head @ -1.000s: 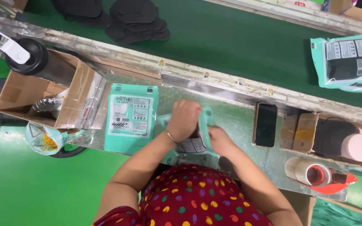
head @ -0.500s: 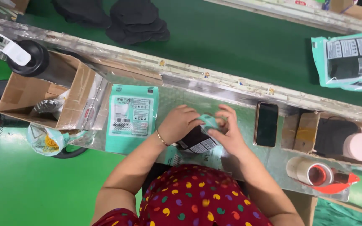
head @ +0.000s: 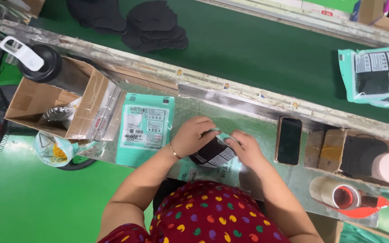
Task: Packing black fabric face masks into individual plastic bags at a factory station.
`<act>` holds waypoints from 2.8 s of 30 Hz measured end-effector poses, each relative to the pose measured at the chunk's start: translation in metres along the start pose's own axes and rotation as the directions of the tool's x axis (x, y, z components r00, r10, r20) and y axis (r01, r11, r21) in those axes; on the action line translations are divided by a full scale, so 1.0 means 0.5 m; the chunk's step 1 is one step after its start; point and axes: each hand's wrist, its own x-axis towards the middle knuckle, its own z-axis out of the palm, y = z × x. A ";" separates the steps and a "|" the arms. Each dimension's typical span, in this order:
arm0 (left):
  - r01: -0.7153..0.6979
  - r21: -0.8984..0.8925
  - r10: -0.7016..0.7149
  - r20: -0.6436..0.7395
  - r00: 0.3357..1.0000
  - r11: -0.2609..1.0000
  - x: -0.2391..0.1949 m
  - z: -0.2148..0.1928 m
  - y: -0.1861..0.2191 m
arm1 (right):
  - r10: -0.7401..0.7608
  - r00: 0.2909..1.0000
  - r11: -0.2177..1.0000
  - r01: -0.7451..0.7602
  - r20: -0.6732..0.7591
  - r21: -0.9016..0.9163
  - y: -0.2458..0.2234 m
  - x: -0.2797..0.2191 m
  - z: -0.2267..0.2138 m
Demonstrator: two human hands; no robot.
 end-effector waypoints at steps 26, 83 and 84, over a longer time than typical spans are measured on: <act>-0.239 0.551 0.015 0.379 0.925 0.800 0.211 -0.129 -0.127 | -0.444 0.777 0.790 0.104 -0.447 -0.603 -0.193 0.057 -0.083; 0.482 0.342 -0.396 -0.293 0.870 0.807 -0.125 -0.137 -0.367 | -0.063 0.991 0.894 0.004 -0.116 -0.448 0.142 -0.042 0.080; 0.395 0.355 -0.300 -0.294 0.907 0.847 -0.115 -0.130 -0.359 | 0.002 0.989 0.929 -0.057 -0.149 -0.365 0.166 -0.046 0.082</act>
